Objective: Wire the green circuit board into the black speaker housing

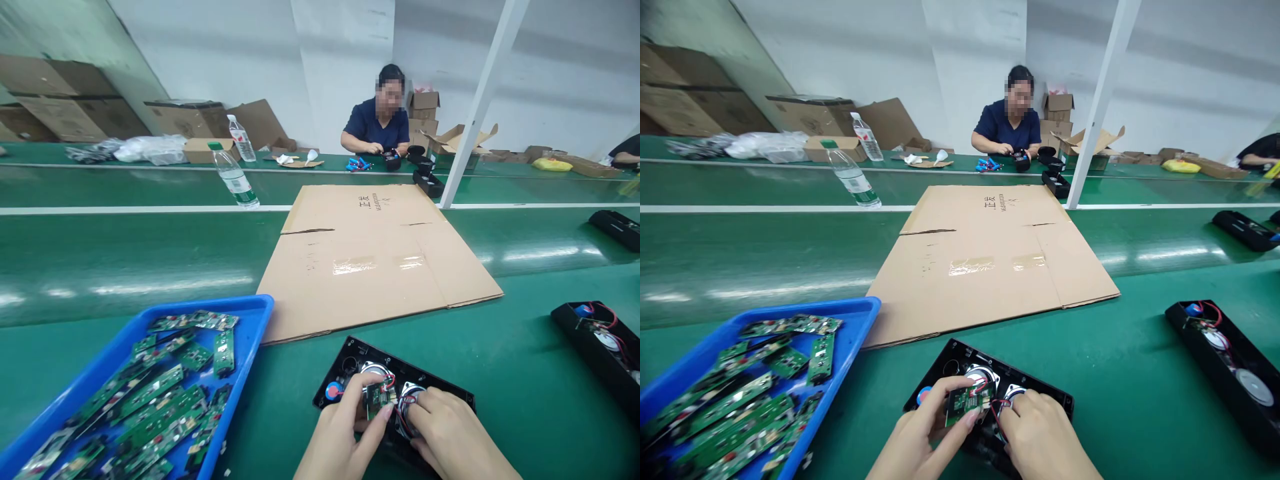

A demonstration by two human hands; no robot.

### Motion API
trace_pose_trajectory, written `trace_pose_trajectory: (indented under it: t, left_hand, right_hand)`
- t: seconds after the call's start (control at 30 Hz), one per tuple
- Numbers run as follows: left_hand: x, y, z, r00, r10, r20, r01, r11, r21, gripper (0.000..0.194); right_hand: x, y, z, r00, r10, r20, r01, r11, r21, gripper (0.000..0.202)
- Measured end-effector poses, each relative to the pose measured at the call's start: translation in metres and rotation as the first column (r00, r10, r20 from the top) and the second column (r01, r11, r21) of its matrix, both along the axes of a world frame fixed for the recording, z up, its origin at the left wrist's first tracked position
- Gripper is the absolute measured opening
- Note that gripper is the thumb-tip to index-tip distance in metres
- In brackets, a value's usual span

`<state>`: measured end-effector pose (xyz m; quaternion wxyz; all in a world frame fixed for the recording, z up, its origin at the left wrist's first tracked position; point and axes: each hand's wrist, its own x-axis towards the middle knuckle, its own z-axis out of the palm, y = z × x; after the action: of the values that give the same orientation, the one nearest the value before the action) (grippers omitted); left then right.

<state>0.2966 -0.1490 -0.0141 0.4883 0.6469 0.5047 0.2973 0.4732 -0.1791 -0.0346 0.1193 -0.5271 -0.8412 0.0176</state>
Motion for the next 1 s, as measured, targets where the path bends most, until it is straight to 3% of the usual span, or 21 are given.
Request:
trace_pose_trajectory:
  t: [0.2,0.37,0.5,0.57,0.67,0.83,1.0]
  left_hand:
    - [0.015,0.003,-0.010,0.953,0.089,0.289,-0.023,0.974,-0.227,0.029]
    - [0.023,0.009,-0.010,0.913,0.173,0.368,0.000,0.905,-0.426,0.046]
    - [0.031,0.012,-0.018,0.810,0.313,0.496,0.031,0.821,-0.570,0.053]
    - [0.034,0.012,-0.020,0.755,0.370,0.542,0.040,0.798,-0.601,0.050]
    - [0.037,0.009,-0.019,0.712,0.407,0.572,-0.005,0.817,-0.577,0.044]
    - [0.036,0.003,-0.008,0.656,0.459,0.599,-0.078,0.831,-0.551,0.039]
    - [0.029,-0.004,0.000,0.676,0.438,0.593,-0.158,0.872,-0.463,0.037]
  right_hand:
    - [0.004,0.004,-0.007,0.999,0.031,0.009,-0.030,0.994,-0.106,0.029]
    - [0.005,0.007,-0.037,0.995,-0.010,0.099,0.026,0.986,-0.164,0.026]
    - [0.002,0.012,-0.055,0.989,-0.041,0.141,0.078,0.958,-0.275,0.025]
    - [0.001,0.012,-0.049,0.997,-0.052,0.061,0.068,0.953,-0.295,0.021]
    - [0.001,0.011,-0.023,0.978,-0.095,-0.187,0.040,0.960,-0.277,0.018]
    - [0.002,0.007,0.016,0.761,-0.235,-0.605,0.005,0.935,-0.355,0.021]
    - [-0.003,0.005,0.020,0.604,-0.302,-0.737,-0.102,0.888,-0.448,0.026]
